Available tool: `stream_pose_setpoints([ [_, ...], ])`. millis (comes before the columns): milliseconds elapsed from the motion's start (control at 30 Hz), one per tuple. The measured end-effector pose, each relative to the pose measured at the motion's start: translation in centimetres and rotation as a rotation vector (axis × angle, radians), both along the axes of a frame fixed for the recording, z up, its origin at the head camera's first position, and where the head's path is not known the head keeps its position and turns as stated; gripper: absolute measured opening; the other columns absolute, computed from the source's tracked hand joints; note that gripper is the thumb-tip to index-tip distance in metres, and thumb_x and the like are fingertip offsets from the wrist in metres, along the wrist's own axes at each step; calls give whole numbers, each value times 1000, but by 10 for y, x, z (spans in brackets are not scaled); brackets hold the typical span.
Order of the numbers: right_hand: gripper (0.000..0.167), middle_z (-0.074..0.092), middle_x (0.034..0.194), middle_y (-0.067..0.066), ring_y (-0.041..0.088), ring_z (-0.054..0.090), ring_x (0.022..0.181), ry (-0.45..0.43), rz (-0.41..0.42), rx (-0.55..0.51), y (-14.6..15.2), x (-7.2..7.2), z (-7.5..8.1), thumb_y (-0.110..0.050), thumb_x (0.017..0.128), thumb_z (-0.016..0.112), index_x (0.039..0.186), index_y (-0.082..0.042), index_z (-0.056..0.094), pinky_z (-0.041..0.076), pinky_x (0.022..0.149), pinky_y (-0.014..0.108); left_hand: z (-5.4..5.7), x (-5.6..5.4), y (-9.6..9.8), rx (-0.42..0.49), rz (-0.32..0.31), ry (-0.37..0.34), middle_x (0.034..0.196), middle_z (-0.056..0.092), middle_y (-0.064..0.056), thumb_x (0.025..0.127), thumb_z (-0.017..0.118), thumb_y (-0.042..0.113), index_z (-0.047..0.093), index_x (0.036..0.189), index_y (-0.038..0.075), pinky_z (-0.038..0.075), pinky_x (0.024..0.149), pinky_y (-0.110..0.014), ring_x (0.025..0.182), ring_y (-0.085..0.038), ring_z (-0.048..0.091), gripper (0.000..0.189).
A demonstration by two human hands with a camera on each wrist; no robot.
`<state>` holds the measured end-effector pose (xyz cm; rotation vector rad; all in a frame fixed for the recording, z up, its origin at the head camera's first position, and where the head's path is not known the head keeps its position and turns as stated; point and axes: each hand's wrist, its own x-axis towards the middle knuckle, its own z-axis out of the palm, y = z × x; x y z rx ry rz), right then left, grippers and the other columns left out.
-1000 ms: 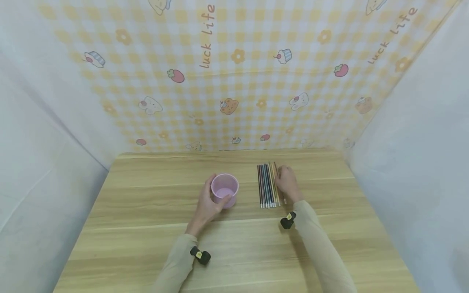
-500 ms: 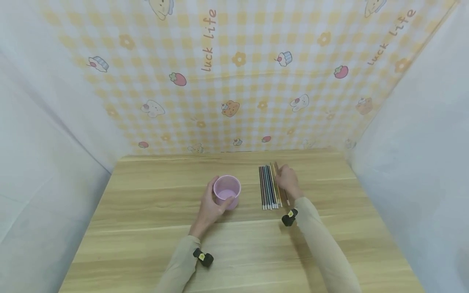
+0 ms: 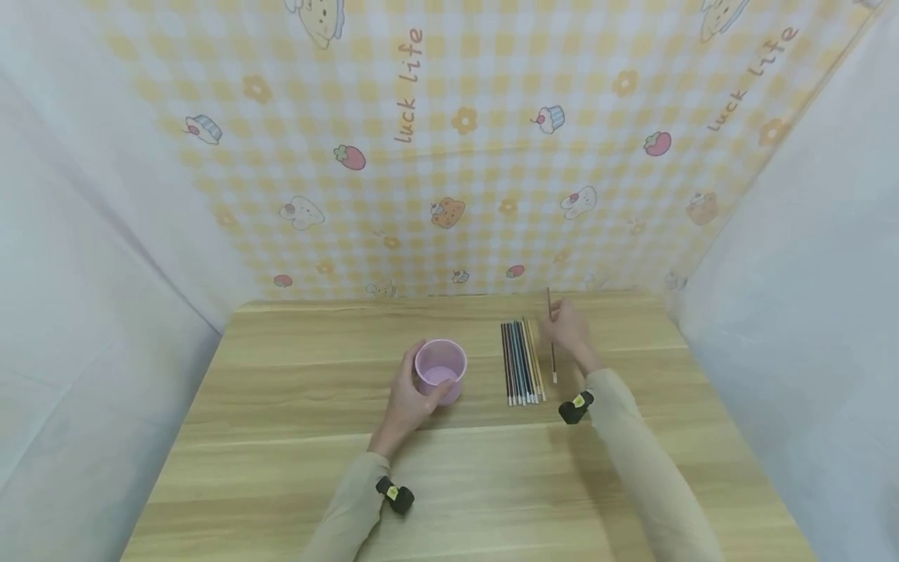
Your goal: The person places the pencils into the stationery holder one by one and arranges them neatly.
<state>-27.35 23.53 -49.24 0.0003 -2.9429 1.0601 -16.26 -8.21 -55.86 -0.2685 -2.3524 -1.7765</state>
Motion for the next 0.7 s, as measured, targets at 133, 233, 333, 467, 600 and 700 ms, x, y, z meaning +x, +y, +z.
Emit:
stream_pose_setpoints([
  [133, 40, 66, 105, 32, 40, 67, 88, 72, 21, -76, -4, 0, 21, -7, 92, 61, 126, 13, 51, 61, 69, 38, 4, 2, 2, 36, 5, 1, 146, 52, -21, 78, 88, 20, 37, 154, 6, 41, 116, -58, 135, -41, 52, 92],
  [233, 40, 63, 109, 29, 42, 66, 95, 104, 21, -137, -10, 1, 35, -8, 92, 61, 127, 9, 50, 62, 77, 46, 4, 2, 2, 28, 7, -4, 147, 51, -20, 78, 88, 20, 36, 154, 7, 41, 117, -57, 136, -40, 51, 93],
  [333, 39, 63, 110, 27, 42, 66, 97, 146, 30, -171, -19, 4, 47, -9, 92, 61, 127, 7, 51, 62, 81, 49, -2, 0, 1, 3, 8, 10, 148, 52, -16, 79, 87, 26, 36, 155, 9, 42, 116, -55, 136, -36, 52, 93],
  [467, 38, 64, 111, 26, 41, 67, 98, 196, 44, -203, -32, 10, 60, -6, 92, 62, 127, 5, 52, 61, 86, 51, -4, -1, 0, -7, 4, 29, 148, 52, -16, 80, 86, 25, 36, 155, 9, 42, 116, -55, 136, -36, 52, 91],
  [600, 36, 66, 108, 22, 37, 68, 95, 235, 23, -253, -46, 16, 70, -5, 91, 64, 125, 3, 55, 62, 81, 43, -5, -1, 1, -8, 2, 42, 147, 52, -15, 80, 86, 24, 36, 154, 8, 43, 116, -54, 136, -35, 52, 90],
  [700, 34, 66, 106, 19, 32, 67, 91, 282, 24, -308, -56, 20, 77, -2, 88, 65, 120, 2, 57, 60, 75, 32, -6, -2, 1, 0, 9, 51, 147, 53, -15, 80, 86, 23, 37, 154, 7, 43, 115, -55, 135, -36, 53, 90],
])
